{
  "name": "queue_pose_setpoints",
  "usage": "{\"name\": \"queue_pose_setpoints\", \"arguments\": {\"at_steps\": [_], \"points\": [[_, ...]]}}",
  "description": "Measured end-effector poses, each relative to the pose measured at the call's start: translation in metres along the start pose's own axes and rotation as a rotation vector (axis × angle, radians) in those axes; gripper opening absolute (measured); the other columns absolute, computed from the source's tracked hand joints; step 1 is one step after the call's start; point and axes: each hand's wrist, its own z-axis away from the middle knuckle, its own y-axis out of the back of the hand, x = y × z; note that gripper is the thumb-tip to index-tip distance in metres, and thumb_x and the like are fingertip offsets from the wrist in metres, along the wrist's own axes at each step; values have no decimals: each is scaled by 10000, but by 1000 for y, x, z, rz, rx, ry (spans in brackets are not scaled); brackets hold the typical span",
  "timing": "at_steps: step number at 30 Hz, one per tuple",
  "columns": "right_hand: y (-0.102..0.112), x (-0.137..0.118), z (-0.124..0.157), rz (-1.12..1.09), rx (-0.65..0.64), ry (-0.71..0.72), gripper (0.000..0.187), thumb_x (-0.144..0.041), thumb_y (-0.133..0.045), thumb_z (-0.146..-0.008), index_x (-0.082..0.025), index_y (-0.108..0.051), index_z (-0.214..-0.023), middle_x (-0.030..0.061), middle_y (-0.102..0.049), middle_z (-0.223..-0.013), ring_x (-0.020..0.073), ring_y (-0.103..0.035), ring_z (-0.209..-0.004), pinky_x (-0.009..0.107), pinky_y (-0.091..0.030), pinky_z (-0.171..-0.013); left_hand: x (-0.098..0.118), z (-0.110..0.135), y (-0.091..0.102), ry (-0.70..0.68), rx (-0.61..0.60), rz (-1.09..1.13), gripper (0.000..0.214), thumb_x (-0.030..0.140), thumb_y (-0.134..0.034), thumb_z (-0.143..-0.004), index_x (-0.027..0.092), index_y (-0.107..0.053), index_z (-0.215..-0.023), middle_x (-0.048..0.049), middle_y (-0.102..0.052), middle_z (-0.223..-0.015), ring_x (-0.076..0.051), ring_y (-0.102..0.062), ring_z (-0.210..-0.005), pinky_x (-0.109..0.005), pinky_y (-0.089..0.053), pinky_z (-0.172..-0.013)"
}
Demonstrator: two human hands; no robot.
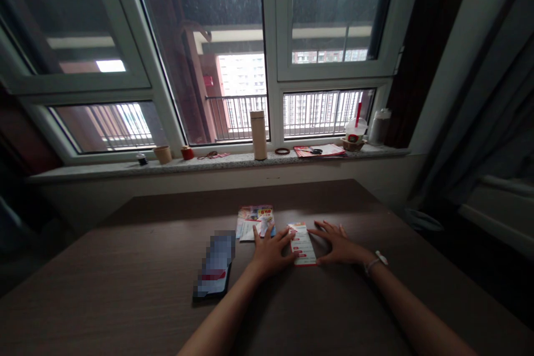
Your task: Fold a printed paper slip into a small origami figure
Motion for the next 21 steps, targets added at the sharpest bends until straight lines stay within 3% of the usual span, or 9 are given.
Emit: {"name": "queue_pose_setpoints", "arguments": {"at_steps": [5,8,14,21], "points": [[-7,2,-5,-86,173,-35,600,-642,-498,-790,-367,-494,-1323,36,-314,-1521,295,-186,-1427,574,-10,-1139,-1,0,0,-6,11,16,613,717,-357,-835,500,-302,-1406,87,-324,-1522,-385,-153,-1420,-775,159,-978],[-11,1,-7,-82,280,-34,466,-578,-523,-797,-355,-603,-1199,28,-425,-1447,287,-299,-1373,546,-84,-1142,-1,0,0,-10,16,23,610,716,-356,-837,500,-306,-1405,84,-328,-1520,-390,-155,-1418,-773,166,-976],[-10,0,-6,-67,232,-1,337,-548,-530,-803,-385,-692,-1049,-17,-438,-1435,311,-255,-1382,564,-75,-1130,2,0,2,3,2,8,616,716,-346,-841,491,-299,-1412,74,-325,-1524,-388,-156,-1419,-770,158,-983],[-5,1,-7,2,227,-20,321,-561,-511,-817,-461,-667,-1078,-67,-458,-1423,291,-297,-1346,519,-178,-1100,2,0,2,6,-4,-10,622,727,-339,-835,490,-306,-1409,70,-329,-1523,-390,-162,-1416,-775,131,-990]]}}
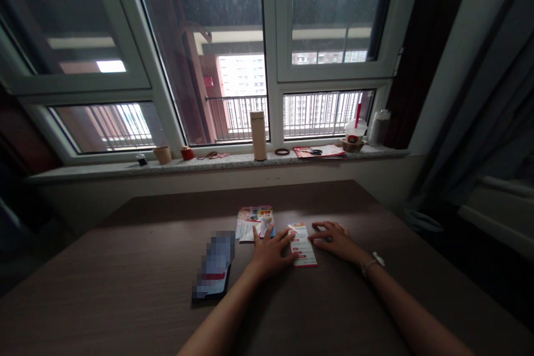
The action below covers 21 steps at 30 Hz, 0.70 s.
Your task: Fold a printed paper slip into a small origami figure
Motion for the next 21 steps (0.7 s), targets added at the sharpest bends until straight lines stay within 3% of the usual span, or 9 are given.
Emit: {"name": "queue_pose_setpoints", "arguments": {"at_steps": [10,21], "points": [[-7,-11,-7,150,119,-26,396,-591,-469,-837,-500,-554,-1212,-39,-503,-1345,299,-379,-1250,523,-269,-1017,1,0,2,-5,-3,20,604,707,-366,-840,485,-331,-1401,72,-327,-1523,-386,-160,-1417,-765,154,-990],[-11,-26,-8,244,188,-71,463,-536,-462,-827,-458,-505,-1281,20,-505,-1298,309,-402,-1175,513,-302,-951,-1,-1,-2,-13,15,6,602,725,-341,-836,503,-326,-1396,78,-339,-1516,-385,-167,-1417,-774,126,-995]]}}
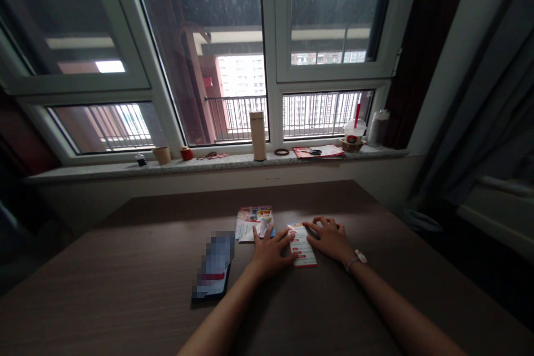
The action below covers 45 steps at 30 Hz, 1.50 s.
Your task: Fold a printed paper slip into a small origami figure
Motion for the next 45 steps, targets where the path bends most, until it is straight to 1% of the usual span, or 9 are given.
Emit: {"name": "queue_pose_setpoints", "arguments": {"at_steps": [6,11,16,21,25,29,34,39,45], "points": [[-4,0,3,9,27,19,464,-536,-433,-849,-432,-500,-1297,37,-506,-1294,307,-400,-1184,517,-281,-981,1,1,0,-1,-1,-10,593,711,-332,-850,498,-315,-1403,76,-325,-1524,-387,-155,-1419,-774,131,-991],[-4,5,4,-61,31,51,530,-519,-462,-849,-394,-431,-1363,48,-482,-1341,292,-398,-1223,512,-274,-1035,2,1,3,28,-12,-11,610,718,-380,-830,504,-324,-1398,67,-189,-1574,-404,-99,-1426,-752,121,-1011],[-3,8,5,-218,-18,246,420,-367,-432,-885,-375,-503,-1298,-12,-415,-1450,232,-302,-1353,476,-215,-1124,2,0,4,44,-7,-15,670,716,-406,-819,506,-231,-1431,41,-128,-1588,-413,-115,-1422,-763,85,-1012],[-6,5,9,-308,-93,344,379,-247,-341,-911,-330,-631,-1142,-5,-525,-1375,189,-398,-1318,477,-188,-1138,1,1,2,45,31,-7,673,650,-458,-835,486,-217,-1441,33,-176,-1581,-381,-146,-1422,-760,55,-1026],[-6,2,14,-285,-78,310,376,-267,-375,-902,-363,-617,-1173,6,-538,-1359,211,-440,-1279,532,-157,-1122,1,4,2,44,91,9,483,490,-520,-863,451,-437,-1337,46,-337,-1520,-333,-208,-1404,-725,57,-1063],[-4,-2,16,-208,-49,281,355,-294,-425,-900,-392,-611,-1185,-1,-559,-1325,224,-445,-1243,510,-183,-1102,1,7,2,-15,151,42,326,450,-537,-865,395,-594,-1181,44,-467,-1433,-307,-263,-1375,-693,96,-1078],[-3,-7,19,-138,5,271,310,-382,-521,-871,-371,-639,-1158,28,-589,-1225,236,-493,-1124,463,-265,-1053,-1,8,1,-67,156,76,349,448,-584,-846,379,-605,-1188,20,-556,-1351,-290,-342,-1336,-650,100,-1106],[-3,-9,22,-156,68,246,280,-390,-550,-867,-339,-664,-1117,44,-592,-1124,223,-513,-1101,448,-267,-1045,-3,6,-4,-127,205,119,298,374,-633,-829,344,-650,-1125,-12,-635,-1236,-257,-465,-1246,-637,49,-1120],[-6,-12,20,-200,91,205,233,-403,-566,-859,-309,-693,-1031,29,-599,-1040,207,-529,-1036,426,-279,-1024,-1,4,-6,-90,201,190,202,319,-607,-853,324,-679,-1041,-11,-639,-1201,-207,-553,-1136,-609,52,-1127]]}}
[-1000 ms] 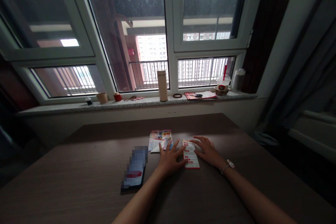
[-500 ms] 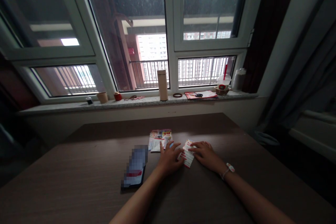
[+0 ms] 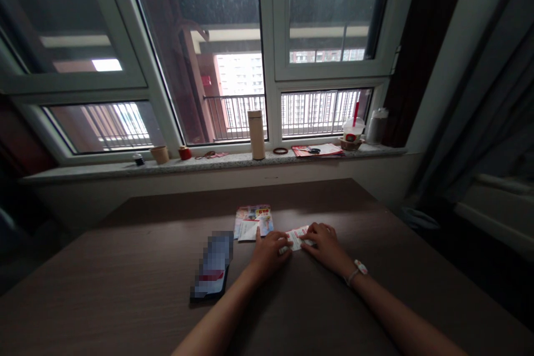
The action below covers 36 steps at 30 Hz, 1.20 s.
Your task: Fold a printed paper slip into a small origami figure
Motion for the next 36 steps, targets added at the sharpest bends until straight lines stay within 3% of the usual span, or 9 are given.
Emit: {"name": "queue_pose_setpoints", "arguments": {"at_steps": [6,17,30,36], "points": [[-6,1,-3,-50,6,-72,209,-426,-599,-823,-285,-691,-947,27,-595,-1045,212,-513,-1046,412,-298,-990,10,-6,-6,114,17,-19,109,338,-613,-849,293,-668,-933,5,-639,-1141,-222,-538,-1121,-713,41,-1056],[-7,3,-6,-73,-13,-141,201,-448,-656,-765,-288,-696,-881,23,-596,-1065,226,-492,-1052,411,-306,-972,17,-7,-7,198,24,-43,138,400,-639,-824,319,-648,-935,23,-609,-1191,-250,-459,-1206,-752,28,-1026],[-5,1,-5,-104,-1,-156,195,-446,-618,-782,-282,-712,-829,28,-595,-1048,229,-488,-1051,389,-333,-949,12,-9,-5,260,-10,58,266,429,-648,-790,382,-698,-1047,4,-640,-1246,-306,-341,-1345,-688,136,-1056],[-8,3,-5,-104,-9,-167,219,-442,-645,-757,-342,-698,-944,12,-580,-1057,225,-482,-1061,401,-311,-980,14,-9,-3,272,-14,67,294,432,-660,-778,383,-692,-1066,5,-639,-1251,-307,-339,-1345,-684,182,-1040]]}}
